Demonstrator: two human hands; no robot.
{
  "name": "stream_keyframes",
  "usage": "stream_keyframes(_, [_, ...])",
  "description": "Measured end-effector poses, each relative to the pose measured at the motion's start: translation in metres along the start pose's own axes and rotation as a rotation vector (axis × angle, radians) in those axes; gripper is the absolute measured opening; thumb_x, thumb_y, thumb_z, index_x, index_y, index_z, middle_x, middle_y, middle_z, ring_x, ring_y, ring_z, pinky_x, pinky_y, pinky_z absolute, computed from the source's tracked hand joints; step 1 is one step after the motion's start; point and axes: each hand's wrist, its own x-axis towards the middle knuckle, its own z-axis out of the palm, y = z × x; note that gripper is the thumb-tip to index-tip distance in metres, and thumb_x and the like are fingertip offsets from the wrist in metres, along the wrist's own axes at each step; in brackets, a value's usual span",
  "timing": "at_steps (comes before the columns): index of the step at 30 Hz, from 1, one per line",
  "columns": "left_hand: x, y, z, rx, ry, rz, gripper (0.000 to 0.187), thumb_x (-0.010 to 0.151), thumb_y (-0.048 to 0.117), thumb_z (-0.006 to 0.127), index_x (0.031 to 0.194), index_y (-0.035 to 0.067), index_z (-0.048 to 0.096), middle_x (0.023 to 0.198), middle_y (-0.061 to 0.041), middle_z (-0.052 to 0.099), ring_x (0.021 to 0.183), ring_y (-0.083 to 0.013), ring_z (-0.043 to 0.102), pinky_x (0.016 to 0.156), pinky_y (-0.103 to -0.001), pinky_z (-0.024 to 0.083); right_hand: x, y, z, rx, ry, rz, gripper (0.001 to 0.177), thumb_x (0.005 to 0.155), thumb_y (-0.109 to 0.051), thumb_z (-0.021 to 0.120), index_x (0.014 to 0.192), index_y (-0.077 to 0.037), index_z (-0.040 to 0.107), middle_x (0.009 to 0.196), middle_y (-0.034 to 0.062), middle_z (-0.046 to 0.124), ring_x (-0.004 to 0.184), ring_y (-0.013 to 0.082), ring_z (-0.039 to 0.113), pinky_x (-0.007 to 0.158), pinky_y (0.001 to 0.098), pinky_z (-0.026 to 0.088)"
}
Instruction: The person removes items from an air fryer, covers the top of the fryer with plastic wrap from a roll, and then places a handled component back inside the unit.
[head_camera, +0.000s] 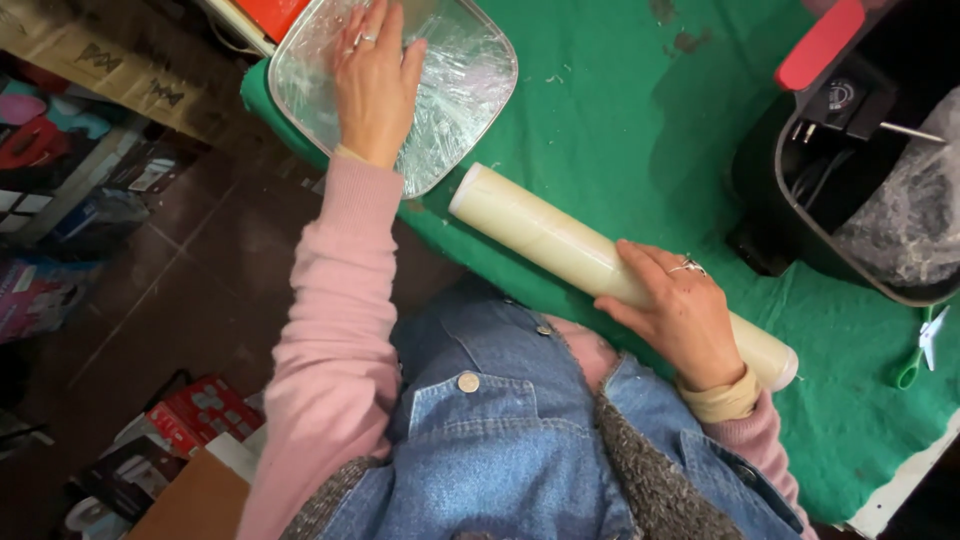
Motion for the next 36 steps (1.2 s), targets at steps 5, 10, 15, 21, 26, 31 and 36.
stream_keyframes(5, [-0.013,0.001,-0.017,-0.034,-0.078,0.014,0.043,0.106,0.023,0.073,0.141,0.003,0.06,0.148,-0.017,0.058,0.137,-0.0408,0.05,0.118,-0.053,0.035,0.002,0.0,-0.002,0.011,-0.022,0.025,0.061,0.074,-0.031,0.086,0.127,-0.005,0.068,0.12,0.0147,0.072,0.102,0.0345,0.07,0.087,0.0424,0.055])
stream_keyframes(10, [-0.018,0.001,-0.042,-0.071,0.037,0.132,0.019,0.1,0.007,0.076,0.119,0.007,0.075,0.127,-0.008,0.072,0.123,-0.0302,0.066,0.106,-0.04,0.054,0.003,0.0,-0.003,0.026,-0.04,0.027,0.062,0.073,-0.03,0.085,0.128,-0.005,0.068,0.12,0.0147,0.072,0.103,0.0346,0.07,0.087,0.042,0.056])
stream_keyframes(15, [-0.001,0.002,-0.067,-0.288,-0.046,-0.002,0.018,0.097,0.005,0.081,0.114,0.006,0.076,0.119,-0.008,0.074,0.112,-0.0303,0.069,0.097,-0.039,0.056,0.004,0.002,-0.001,0.036,-0.058,0.047,0.063,0.073,-0.031,0.086,0.128,-0.006,0.067,0.121,0.0145,0.071,0.102,0.0345,0.07,0.087,0.042,0.056])
stream_keyframes(21, [0.0,-0.002,-0.045,-0.216,-0.081,0.273,0.027,0.085,0.01,0.084,0.111,0.006,0.076,0.125,-0.011,0.072,0.124,-0.0354,0.061,0.105,-0.047,0.047,0.004,0.001,-0.002,0.031,-0.064,0.049,0.063,0.073,-0.032,0.086,0.128,-0.006,0.067,0.121,0.0143,0.071,0.101,0.0342,0.07,0.086,0.042,0.056])
stream_keyframes(26, [-0.022,0.004,-0.044,-0.116,-0.054,0.372,0.009,0.096,0.006,0.082,0.101,0.008,0.074,0.125,-0.004,0.074,0.133,-0.0294,0.062,0.116,-0.047,0.044,0.004,0.001,-0.003,0.034,-0.052,0.047,0.063,0.074,-0.032,0.085,0.128,-0.006,0.067,0.12,0.0143,0.071,0.101,0.0341,0.069,0.086,0.042,0.055])
stream_keyframes(31, [-0.065,0.005,-0.087,-0.217,-0.088,0.252,0.009,0.09,0.007,0.083,0.093,0.007,0.075,0.121,-0.005,0.074,0.134,-0.0307,0.061,0.115,-0.045,0.047,0.004,0.002,-0.003,0.03,-0.059,0.035,0.064,0.074,-0.032,0.085,0.128,-0.005,0.067,0.12,0.0153,0.072,0.102,0.035,0.069,0.086,0.0424,0.055])
stream_keyframes(36, [-0.08,-0.009,-0.144,0.45,-0.06,-0.121,0.031,0.081,0.04,0.083,0.094,0.013,0.077,0.118,-0.006,0.076,0.12,-0.0224,0.069,0.109,-0.032,0.045,0.003,0.004,-0.001,0.024,-0.049,0.021,0.064,0.073,-0.032,0.086,0.128,-0.005,0.067,0.119,0.0154,0.072,0.101,0.0348,0.069,0.087,0.0422,0.055])
